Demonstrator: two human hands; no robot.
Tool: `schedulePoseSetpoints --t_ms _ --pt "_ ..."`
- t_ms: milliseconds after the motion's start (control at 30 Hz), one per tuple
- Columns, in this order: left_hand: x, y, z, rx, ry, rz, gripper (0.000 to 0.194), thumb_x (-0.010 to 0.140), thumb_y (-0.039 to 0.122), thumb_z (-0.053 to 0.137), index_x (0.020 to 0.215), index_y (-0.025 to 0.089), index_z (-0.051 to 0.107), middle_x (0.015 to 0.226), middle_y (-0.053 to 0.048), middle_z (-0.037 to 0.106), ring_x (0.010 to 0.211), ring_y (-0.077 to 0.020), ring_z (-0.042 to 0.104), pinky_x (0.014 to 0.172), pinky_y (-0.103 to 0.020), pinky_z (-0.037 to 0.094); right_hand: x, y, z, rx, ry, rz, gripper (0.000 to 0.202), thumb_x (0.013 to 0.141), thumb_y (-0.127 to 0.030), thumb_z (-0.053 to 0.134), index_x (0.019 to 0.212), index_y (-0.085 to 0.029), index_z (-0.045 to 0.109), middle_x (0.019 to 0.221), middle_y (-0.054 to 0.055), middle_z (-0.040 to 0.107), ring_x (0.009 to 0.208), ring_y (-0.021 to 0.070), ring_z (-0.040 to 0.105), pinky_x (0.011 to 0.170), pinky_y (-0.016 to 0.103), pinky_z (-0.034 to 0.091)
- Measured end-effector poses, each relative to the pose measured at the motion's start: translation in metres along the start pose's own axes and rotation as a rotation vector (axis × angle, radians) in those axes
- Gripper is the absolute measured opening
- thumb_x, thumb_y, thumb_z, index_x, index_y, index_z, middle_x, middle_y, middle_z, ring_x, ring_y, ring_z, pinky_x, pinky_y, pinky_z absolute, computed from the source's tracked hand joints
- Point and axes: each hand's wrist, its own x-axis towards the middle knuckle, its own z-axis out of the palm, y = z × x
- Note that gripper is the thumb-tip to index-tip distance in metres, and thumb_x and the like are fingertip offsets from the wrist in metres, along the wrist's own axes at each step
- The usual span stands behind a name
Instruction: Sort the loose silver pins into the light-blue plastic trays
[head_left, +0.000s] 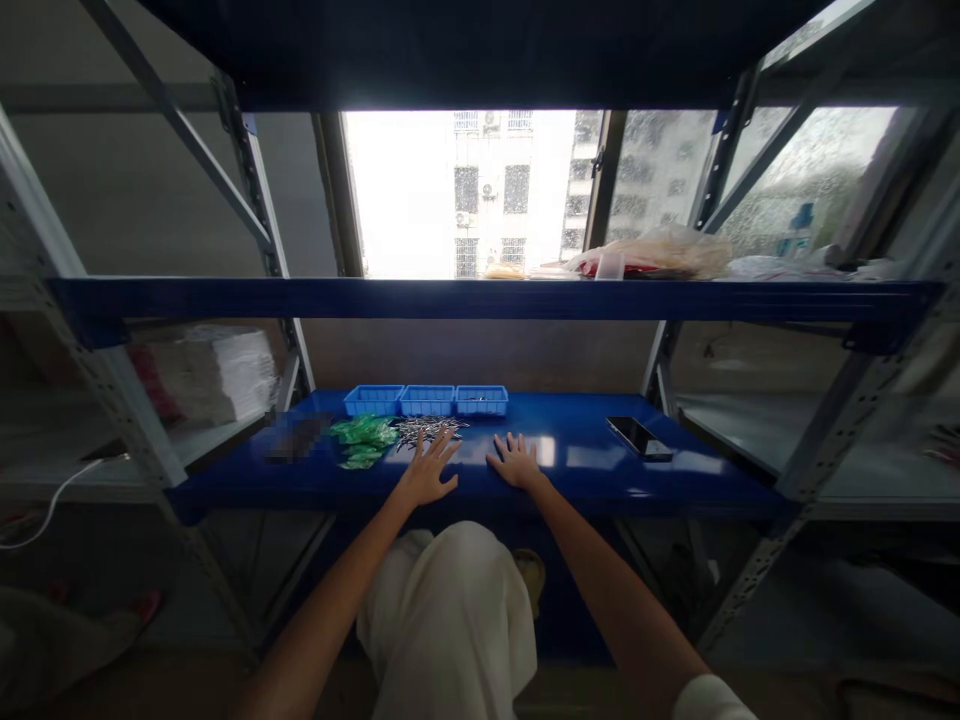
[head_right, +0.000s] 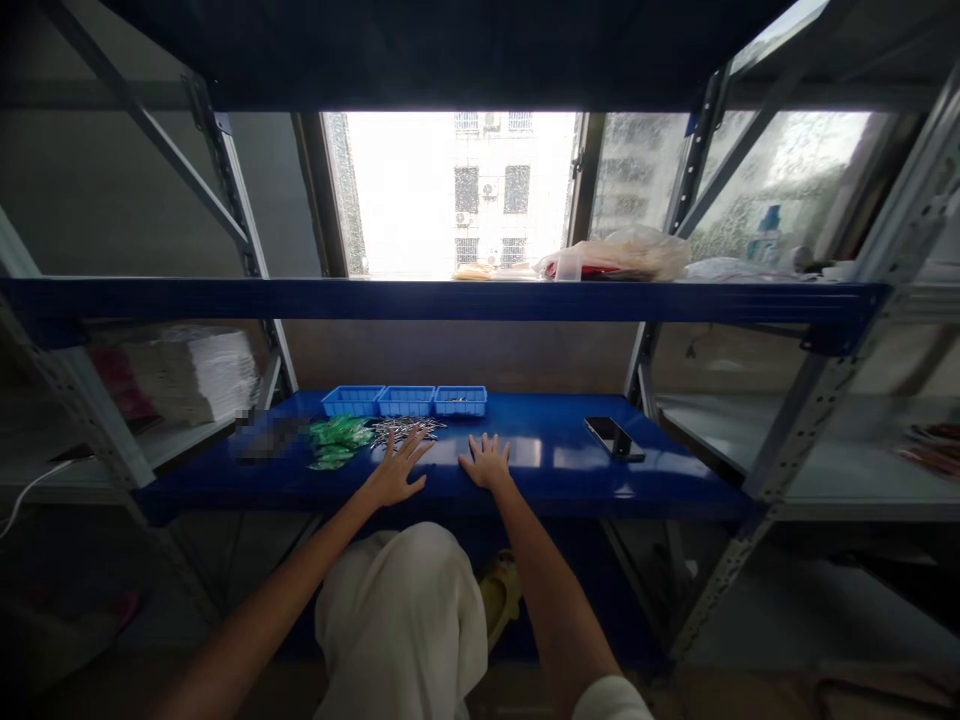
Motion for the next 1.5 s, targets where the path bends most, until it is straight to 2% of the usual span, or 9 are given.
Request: schedulePoseSetpoints --t_ms 133,267,400,600,967,1167,1267,1367,1500 --pt "0.0 0.002 0.0 -0.03 0.015 -0.047 0.061 0.073 0.03 0.05 0.13 0.021 0.034 0.142 -0.01 0.024 0.132 -0.0293 0.011 0.101 -0.059 -0.002 0.014 -0.005 -0.004 -0.003 -0.007 0.012 0.063 0.085 -0.056 0.017 0.139 -0.024 0.013 0.146 0.007 0.008 0.132 0.0279 -0.001 0.101 0.05 -0.001" --pt "-0.001 -0.003 0.009 -0.101 -0.064 -0.121 0.06 0.073 0.037 0.052 0.129 0.023 0.036 0.142 -0.01 0.023 0.132 -0.0299 0.012 0.099 -0.06 -0.002 0.028 -0.008 -0.003 -0.013 -0.025 0.039 0.058 0.087 -0.05 0.018 0.139 -0.024 0.015 0.146 0.007 0.012 0.133 0.0246 0.003 0.102 0.049 0.001" --pt "-0.007 -0.006 0.014 -0.138 -0.143 -0.092 0.074 0.071 0.04 0.055 0.136 0.028 0.02 0.144 -0.008 0.019 0.132 -0.0295 0.011 0.1 -0.06 -0.001 0.033 -0.003 0.008 0.011 0.056 0.027 0.057 0.086 -0.049 0.022 0.137 -0.024 0.023 0.144 0.007 0.019 0.132 0.0239 0.01 0.103 0.048 0.003" --pt "-0.018 -0.002 0.011 -0.155 -0.116 -0.122 0.088 0.071 0.039 0.057 0.139 0.027 0.001 0.146 -0.008 0.004 0.132 -0.0309 0.004 0.103 -0.056 0.009 0.018 0.001 0.013 0.092 0.205 -0.024 0.054 0.086 -0.046 0.028 0.131 -0.018 0.038 0.138 0.01 0.034 0.129 0.0229 0.022 0.104 0.044 0.011" --pt "-0.028 0.013 0.005 -0.117 -0.107 -0.115 0.083 0.074 0.047 0.05 0.139 0.024 0.004 0.146 -0.008 0.008 0.131 -0.0344 0.006 0.101 -0.06 0.007 -0.015 -0.001 0.004 -0.029 0.034 -0.249 0.059 0.086 -0.054 0.019 0.138 -0.025 0.02 0.145 0.008 0.015 0.133 0.0264 0.005 0.105 0.048 0.007" --pt "-0.029 0.018 -0.005 -0.146 -0.124 -0.098 0.082 0.073 0.045 0.052 0.139 0.025 0.007 0.146 -0.008 0.009 0.131 -0.0336 0.007 0.102 -0.06 0.008 -0.029 -0.004 -0.001 -0.019 0.032 -0.327 0.059 0.087 -0.053 0.019 0.138 -0.024 0.019 0.145 0.009 0.014 0.133 0.0266 0.007 0.105 0.048 0.01" --pt "-0.029 0.021 -0.009 -0.172 -0.131 -0.118 0.082 0.073 0.044 0.052 0.139 0.025 0.007 0.146 -0.007 0.01 0.131 -0.0339 0.008 0.102 -0.059 0.01 -0.032 -0.006 -0.005 0.021 0.023 -0.446 0.051 0.089 -0.046 0.023 0.136 -0.027 0.026 0.144 0.006 0.021 0.133 0.0244 0.011 0.105 0.047 0.012" --pt "-0.033 0.017 -0.014 -0.249 -0.06 -0.231 0.071 0.077 0.038 0.049 0.138 0.026 0.013 0.145 -0.006 0.012 0.131 -0.0316 0.011 0.102 -0.051 0.022 -0.034 -0.006 -0.012 0.108 0.006 -0.586 0.041 0.089 -0.037 0.03 0.129 -0.032 0.038 0.138 0.001 0.034 0.13 0.0209 0.021 0.105 0.045 0.015" --pt "-0.042 -0.004 -0.017 -0.301 0.209 -0.484 0.044 0.083 0.028 0.041 0.126 0.031 0.035 0.137 -0.004 0.031 0.126 -0.0241 0.027 0.099 -0.043 0.032 -0.026 -0.011 -0.013 0.215 0.077 -0.621 0.031 0.086 -0.027 0.039 0.113 -0.031 0.053 0.121 0.0 0.053 0.116 0.019 0.042 0.098 0.039 0.028"
